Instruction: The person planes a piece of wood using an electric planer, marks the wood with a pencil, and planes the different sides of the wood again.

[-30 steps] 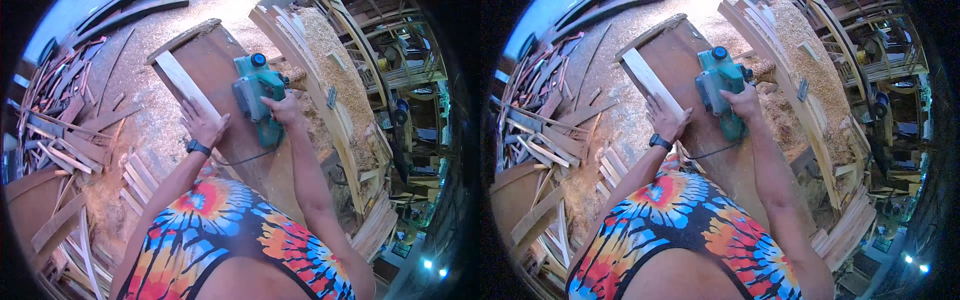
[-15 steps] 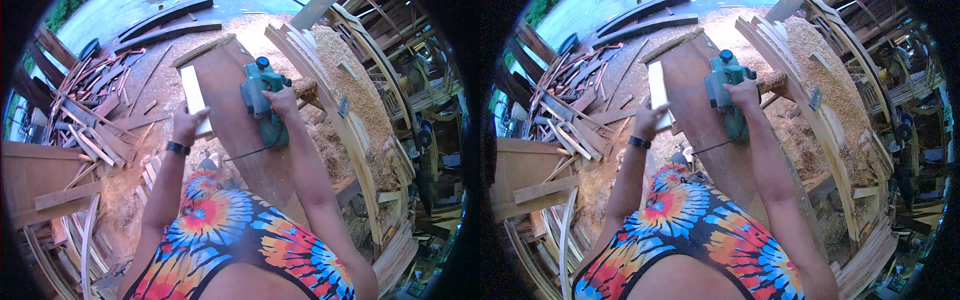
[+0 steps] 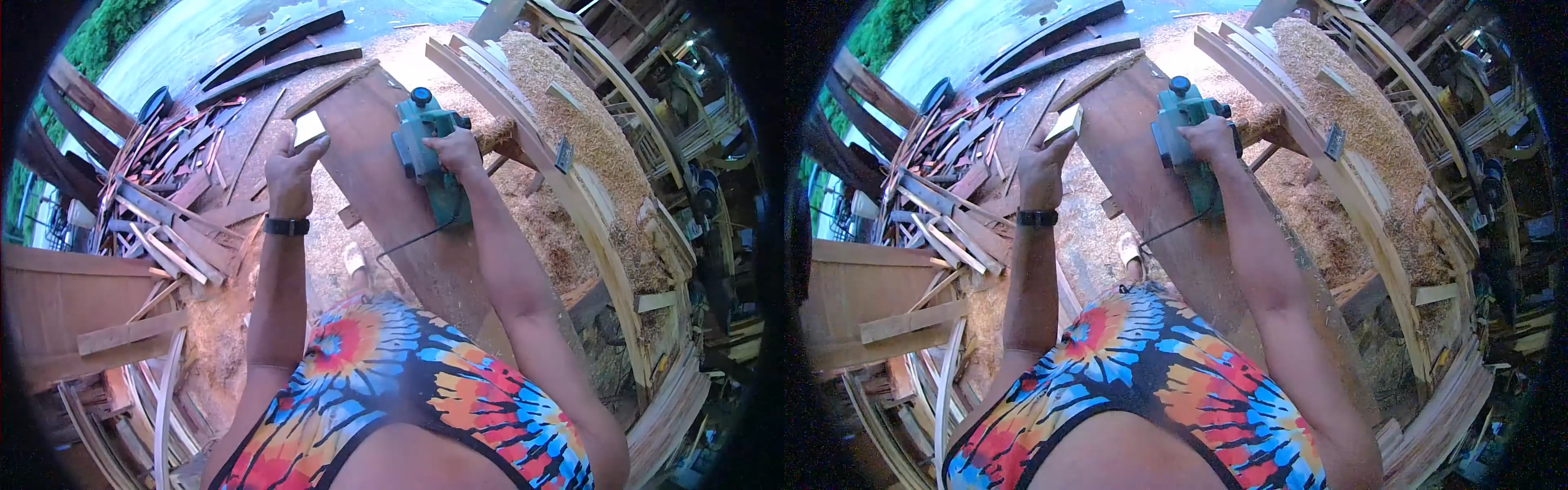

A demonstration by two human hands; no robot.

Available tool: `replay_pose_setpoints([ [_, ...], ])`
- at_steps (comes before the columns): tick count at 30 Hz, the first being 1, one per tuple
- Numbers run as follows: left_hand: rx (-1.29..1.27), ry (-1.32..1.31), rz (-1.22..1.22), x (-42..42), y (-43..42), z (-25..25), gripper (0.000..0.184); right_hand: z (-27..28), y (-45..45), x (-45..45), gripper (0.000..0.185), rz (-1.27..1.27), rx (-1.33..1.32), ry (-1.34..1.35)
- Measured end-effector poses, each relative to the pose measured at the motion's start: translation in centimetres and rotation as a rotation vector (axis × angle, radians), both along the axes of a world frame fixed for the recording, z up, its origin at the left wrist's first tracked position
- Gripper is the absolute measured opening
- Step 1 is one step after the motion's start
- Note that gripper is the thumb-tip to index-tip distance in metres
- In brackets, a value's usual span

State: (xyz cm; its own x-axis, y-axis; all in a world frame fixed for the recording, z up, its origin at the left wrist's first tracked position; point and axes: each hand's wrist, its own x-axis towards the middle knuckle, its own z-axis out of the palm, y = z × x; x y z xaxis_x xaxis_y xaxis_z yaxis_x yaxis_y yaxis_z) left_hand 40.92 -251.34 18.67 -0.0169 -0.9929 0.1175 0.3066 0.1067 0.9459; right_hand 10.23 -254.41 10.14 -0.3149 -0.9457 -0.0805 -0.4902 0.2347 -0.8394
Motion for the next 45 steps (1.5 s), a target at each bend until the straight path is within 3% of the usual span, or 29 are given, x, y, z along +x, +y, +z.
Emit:
replay_pose_setpoints([
  [8,-0.029,0.013,0.060,0.0,-0.7,-0.1,0.060,1.3,0.5,0.4,0.041,0.017,0.028,0.011],
  [11,0.040,0.104,0.036,0.4,-1.4,-0.4,0.101,2.1,1.1,0.7,0.040,0.006,0.052,-0.002],
  [14,0.042,0.132,0.007,0.6,-1.8,-0.5,0.104,0.8,0.6,0.3,0.040,0.002,0.023,0.003],
  [17,0.006,0.077,0.091,0.0,-1.7,-0.4,0.055,0.5,0.2,0.1,0.040,0.015,-0.006,0.025],
  [20,0.007,0.065,0.091,0.1,-1.8,-0.7,0.055,0.2,0.3,0.0,0.040,0.002,-0.022,0.004],
  [23,0.018,0.113,-0.023,0.4,-1.4,0.2,0.100,-0.8,-0.1,-0.2,0.041,-0.004,-0.053,-0.004],
  [26,-0.016,0.070,0.115,-0.2,-1.5,-0.9,0.061,-0.4,0.2,0.1,0.031,0.029,-0.113,0.000],
  [30,-0.027,0.035,0.046,-0.2,-1.0,0.3,0.069,0.5,0.6,0.2,0.025,0.039,-0.061,-0.026],
  [33,-0.029,0.052,0.043,-0.2,-1.2,0.0,0.071,0.5,0.7,0.3,0.040,0.011,-0.057,-0.059],
  [36,-0.004,0.063,0.138,-0.7,-1.0,-0.2,0.065,0.2,0.4,0.1,0.040,0.009,-0.046,-0.020],
  [45,-0.039,0.075,0.051,-0.8,-1.4,-0.3,0.061,1.2,0.8,0.6,0.038,-0.015,-0.023,-0.041],
])
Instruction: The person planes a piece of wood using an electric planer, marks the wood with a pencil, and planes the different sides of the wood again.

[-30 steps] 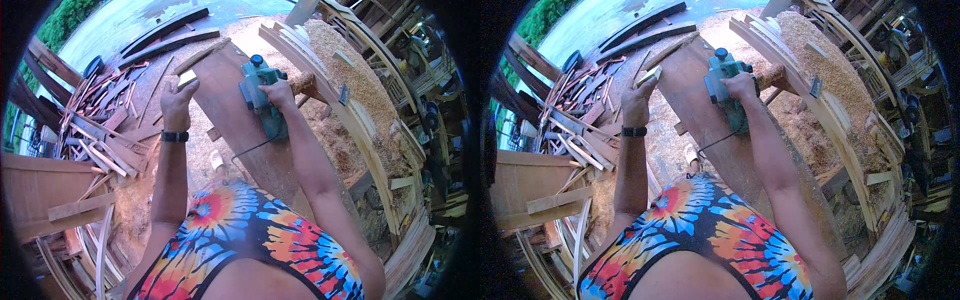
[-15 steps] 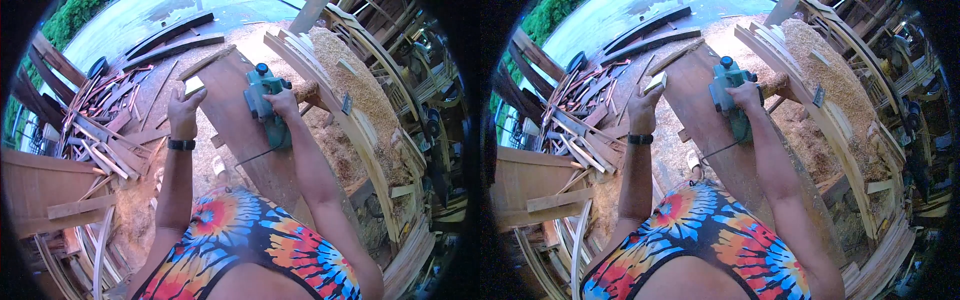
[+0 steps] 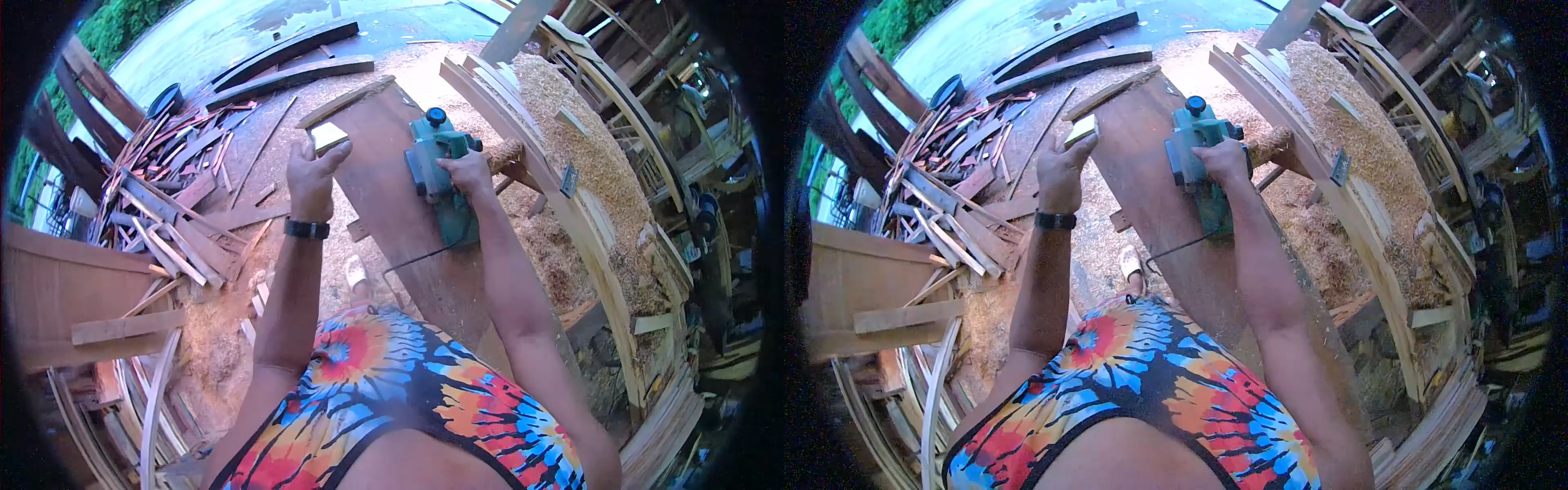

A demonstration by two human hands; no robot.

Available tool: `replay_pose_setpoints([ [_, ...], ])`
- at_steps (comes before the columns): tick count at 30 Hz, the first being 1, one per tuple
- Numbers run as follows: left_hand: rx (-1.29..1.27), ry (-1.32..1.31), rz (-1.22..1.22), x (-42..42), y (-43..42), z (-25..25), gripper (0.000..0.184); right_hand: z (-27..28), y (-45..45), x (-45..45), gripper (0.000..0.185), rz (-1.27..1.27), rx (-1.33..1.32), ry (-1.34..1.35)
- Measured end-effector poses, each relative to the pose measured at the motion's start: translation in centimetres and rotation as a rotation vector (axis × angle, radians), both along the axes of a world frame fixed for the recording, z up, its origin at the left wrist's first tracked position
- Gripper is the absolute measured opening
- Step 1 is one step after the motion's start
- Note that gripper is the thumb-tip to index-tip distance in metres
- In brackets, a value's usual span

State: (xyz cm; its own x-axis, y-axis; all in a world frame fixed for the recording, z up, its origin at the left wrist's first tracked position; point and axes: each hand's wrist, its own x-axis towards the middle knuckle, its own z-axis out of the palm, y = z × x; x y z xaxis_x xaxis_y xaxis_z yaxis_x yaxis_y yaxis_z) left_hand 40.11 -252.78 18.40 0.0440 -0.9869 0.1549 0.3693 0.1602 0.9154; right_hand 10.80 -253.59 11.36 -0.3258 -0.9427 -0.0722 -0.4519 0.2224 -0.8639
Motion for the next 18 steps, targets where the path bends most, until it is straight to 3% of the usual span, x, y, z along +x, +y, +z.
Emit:
replay_pose_setpoints([
  [3,0.000,-0.023,0.024,-0.6,-0.1,0.0,0.061,-0.3,-0.2,-0.4,0.036,0.016,0.071,-0.047],
  [7,0.039,0.022,0.056,-1.1,0.2,0.6,0.070,-1.0,-0.4,-0.4,0.021,0.036,-0.068,-0.065],
  [18,0.008,0.074,0.052,-0.9,0.2,0.0,0.077,-0.5,-0.2,-0.3,0.022,0.019,0.028,-0.088],
])
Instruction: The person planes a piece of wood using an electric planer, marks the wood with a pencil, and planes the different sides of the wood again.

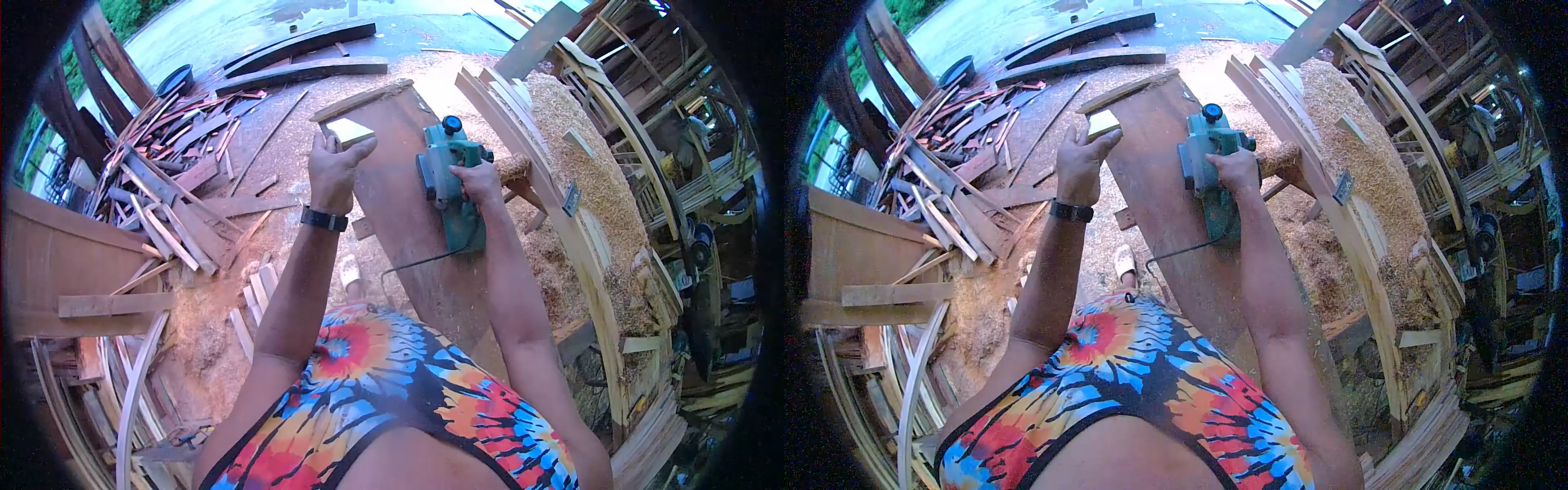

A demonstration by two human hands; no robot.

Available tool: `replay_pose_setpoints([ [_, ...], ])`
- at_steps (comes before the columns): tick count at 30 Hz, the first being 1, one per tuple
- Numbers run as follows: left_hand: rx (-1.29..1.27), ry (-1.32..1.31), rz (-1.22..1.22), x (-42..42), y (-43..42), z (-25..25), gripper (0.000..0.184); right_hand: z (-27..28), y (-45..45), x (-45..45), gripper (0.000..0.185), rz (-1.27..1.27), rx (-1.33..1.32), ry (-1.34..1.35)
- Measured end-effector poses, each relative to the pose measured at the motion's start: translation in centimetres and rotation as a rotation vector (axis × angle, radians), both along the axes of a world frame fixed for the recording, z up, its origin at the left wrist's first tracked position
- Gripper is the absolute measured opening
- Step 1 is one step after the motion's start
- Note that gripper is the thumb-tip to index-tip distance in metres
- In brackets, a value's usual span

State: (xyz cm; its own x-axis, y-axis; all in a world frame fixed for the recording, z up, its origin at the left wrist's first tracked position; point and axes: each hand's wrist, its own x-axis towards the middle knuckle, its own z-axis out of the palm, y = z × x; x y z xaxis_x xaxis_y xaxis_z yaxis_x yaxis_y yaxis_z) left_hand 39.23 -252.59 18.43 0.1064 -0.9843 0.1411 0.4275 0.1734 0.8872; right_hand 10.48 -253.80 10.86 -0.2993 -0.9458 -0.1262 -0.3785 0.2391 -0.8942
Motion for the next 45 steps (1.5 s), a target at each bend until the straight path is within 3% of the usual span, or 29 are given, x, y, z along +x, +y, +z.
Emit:
replay_pose_setpoints([
  [4,0.012,-0.029,-0.036,0.3,0.2,0.1,0.087,-0.7,-0.4,-0.3,0.022,0.025,-0.075,0.134],
  [10,0.011,0.020,-0.032,0.5,0.4,-0.2,0.105,-0.1,-0.1,0.2,0.023,-0.005,-0.058,0.048],
  [16,0.038,0.049,-0.035,0.7,0.6,0.2,0.107,2.5,1.0,1.0,0.030,-0.025,0.056,0.017],
  [31,0.014,0.013,-0.043,1.4,0.6,0.6,0.106,-0.8,-0.6,-0.5,0.038,-0.020,0.030,0.160],
  [34,0.078,0.043,0.007,1.8,0.4,0.3,0.078,-1.3,-0.7,-0.3,0.022,-0.005,-0.041,0.015],
  [36,0.090,0.028,0.006,2.1,0.3,0.3,0.056,-1.1,-0.5,-0.2,0.022,0.001,-0.051,0.044],
  [40,0.064,0.048,0.003,1.9,0.2,0.1,0.058,-0.4,-0.4,-0.1,0.023,0.019,-0.042,0.131],
  [43,0.071,0.046,0.020,1.6,0.3,0.1,0.057,-0.8,-0.8,-0.4,0.040,-0.003,0.024,0.158],
  [45,0.079,0.052,0.040,1.5,0.4,0.2,0.056,-0.4,-0.5,-0.3,0.040,0.004,-0.028,0.155],
])
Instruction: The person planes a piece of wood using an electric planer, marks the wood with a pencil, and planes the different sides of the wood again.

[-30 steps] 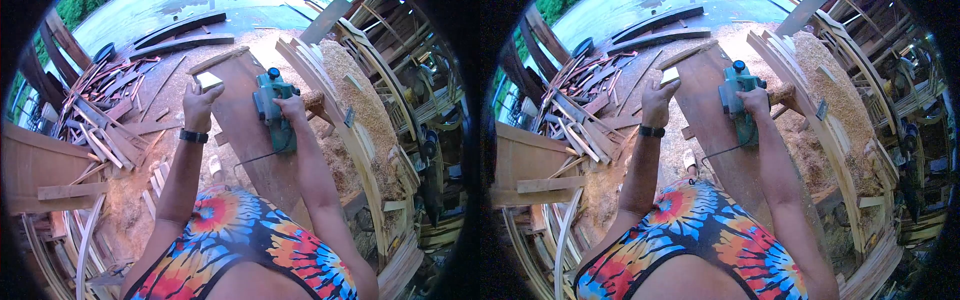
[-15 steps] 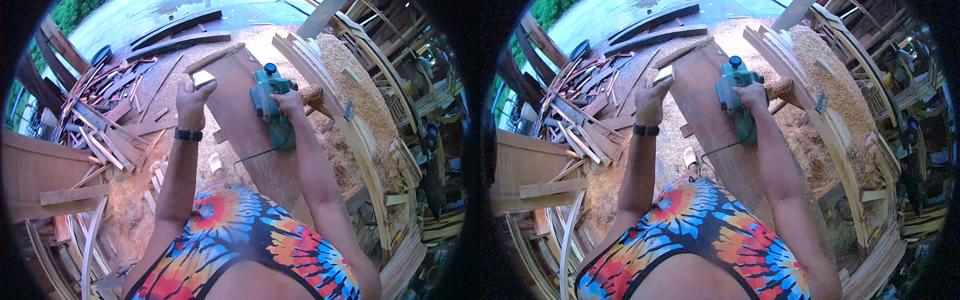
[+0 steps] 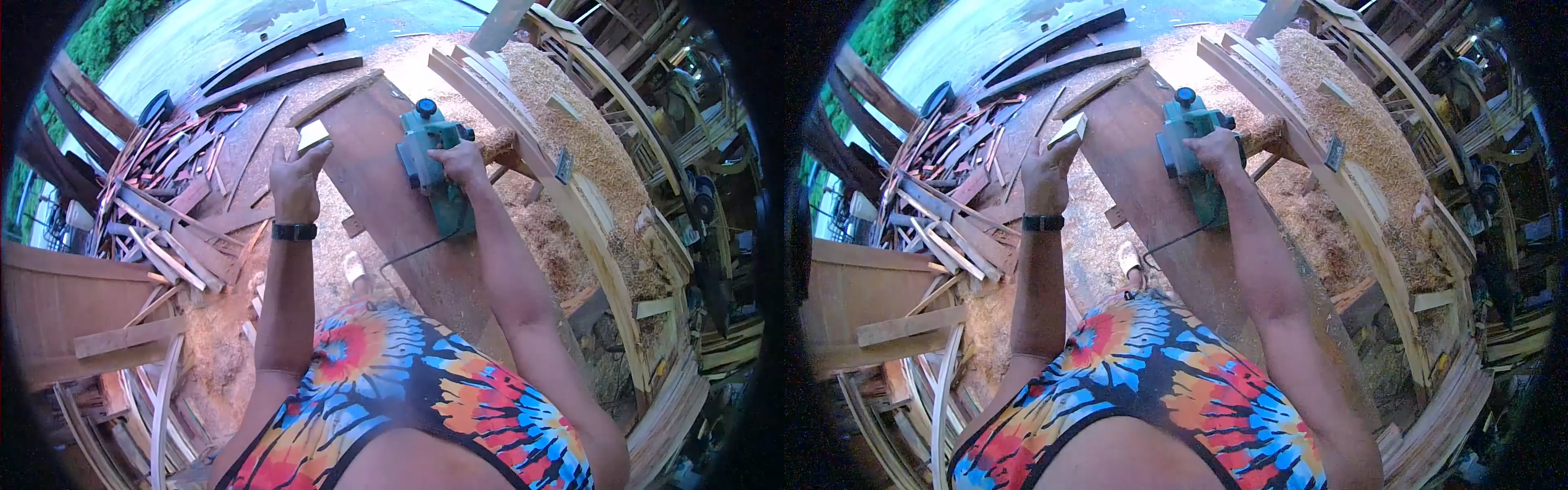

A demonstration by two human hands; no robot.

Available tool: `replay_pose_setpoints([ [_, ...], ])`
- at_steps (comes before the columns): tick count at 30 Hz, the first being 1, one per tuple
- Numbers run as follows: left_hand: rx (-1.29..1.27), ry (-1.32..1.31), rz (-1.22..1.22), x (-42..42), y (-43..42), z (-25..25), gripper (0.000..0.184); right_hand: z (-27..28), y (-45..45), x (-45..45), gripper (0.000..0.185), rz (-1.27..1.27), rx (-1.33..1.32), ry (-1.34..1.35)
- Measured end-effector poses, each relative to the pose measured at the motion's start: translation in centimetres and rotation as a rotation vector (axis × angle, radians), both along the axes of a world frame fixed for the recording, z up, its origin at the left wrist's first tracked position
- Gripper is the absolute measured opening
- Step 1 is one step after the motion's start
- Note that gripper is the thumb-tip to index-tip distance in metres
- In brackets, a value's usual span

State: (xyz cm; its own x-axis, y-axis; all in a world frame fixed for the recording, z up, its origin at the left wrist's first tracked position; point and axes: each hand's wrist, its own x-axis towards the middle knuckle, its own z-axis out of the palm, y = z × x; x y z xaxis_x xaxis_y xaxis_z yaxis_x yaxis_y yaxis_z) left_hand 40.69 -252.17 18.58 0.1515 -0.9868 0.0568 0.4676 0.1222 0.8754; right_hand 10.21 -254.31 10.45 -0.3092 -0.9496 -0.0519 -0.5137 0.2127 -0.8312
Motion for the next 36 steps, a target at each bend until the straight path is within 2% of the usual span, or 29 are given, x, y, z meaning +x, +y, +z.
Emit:
replay_pose_setpoints([
  [2,-0.113,-0.252,-0.060,1.6,-1.0,-2.7,0.052,0.3,0.4,0.2,0.040,0.000,-0.009,-0.037],
  [4,-0.080,-0.157,-0.131,1.4,-0.6,-2.0,0.045,0.3,0.5,0.2,0.040,-0.009,0.021,-0.103],
  [6,0.099,0.288,-0.210,0.4,0.8,-1.3,0.038,0.3,0.5,0.1,0.039,-0.020,0.024,-0.119],
  [8,0.346,0.130,-0.184,0.6,-0.6,-5.1,0.028,0.3,0.6,0.3,0.033,-0.014,0.011,-0.102],
  [9,0.266,0.212,-0.291,1.2,-1.4,-8.3,0.029,0.4,0.7,0.3,0.028,-0.006,-0.006,-0.076],
  [10,0.184,0.293,-0.398,1.2,-1.0,-7.7,0.030,0.6,0.5,0.4,0.024,-0.001,-0.022,-0.051],
  [11,0.276,0.452,-0.284,0.1,-0.6,-7.4,0.034,0.7,0.4,0.3,0.023,-0.001,-0.030,-0.068],
  [14,0.306,0.807,-0.322,-0.1,-0.4,-5.8,0.030,0.8,0.9,0.6,0.023,-0.008,-0.034,-0.130],
  [17,0.321,1.027,-0.299,-1.5,-1.4,-5.8,0.036,-0.2,0.2,-0.2,0.032,0.042,-0.049,-0.032],
  [19,0.349,1.143,-0.323,-2.0,-2.8,-6.4,0.037,0.3,0.3,0.1,0.031,0.015,0.000,-0.088],
  [22,0.353,1.151,-0.205,-2.9,-3.6,-6.1,0.037,0.1,0.3,-0.1,0.031,0.004,-0.008,-0.084],
  [26,0.388,1.194,-0.168,-2.4,-4.2,-5.4,0.036,0.8,0.5,0.3,0.031,-0.003,0.017,-0.094],
  [32,0.389,1.195,-0.193,-2.0,-4.6,-5.1,0.036,0.4,0.1,0.4,0.030,-0.008,0.082,-0.200],
  [36,0.269,1.201,-0.225,-2.3,-4.2,-5.1,0.037,0.3,-0.1,0.5,0.031,-0.003,0.027,-0.096],
])
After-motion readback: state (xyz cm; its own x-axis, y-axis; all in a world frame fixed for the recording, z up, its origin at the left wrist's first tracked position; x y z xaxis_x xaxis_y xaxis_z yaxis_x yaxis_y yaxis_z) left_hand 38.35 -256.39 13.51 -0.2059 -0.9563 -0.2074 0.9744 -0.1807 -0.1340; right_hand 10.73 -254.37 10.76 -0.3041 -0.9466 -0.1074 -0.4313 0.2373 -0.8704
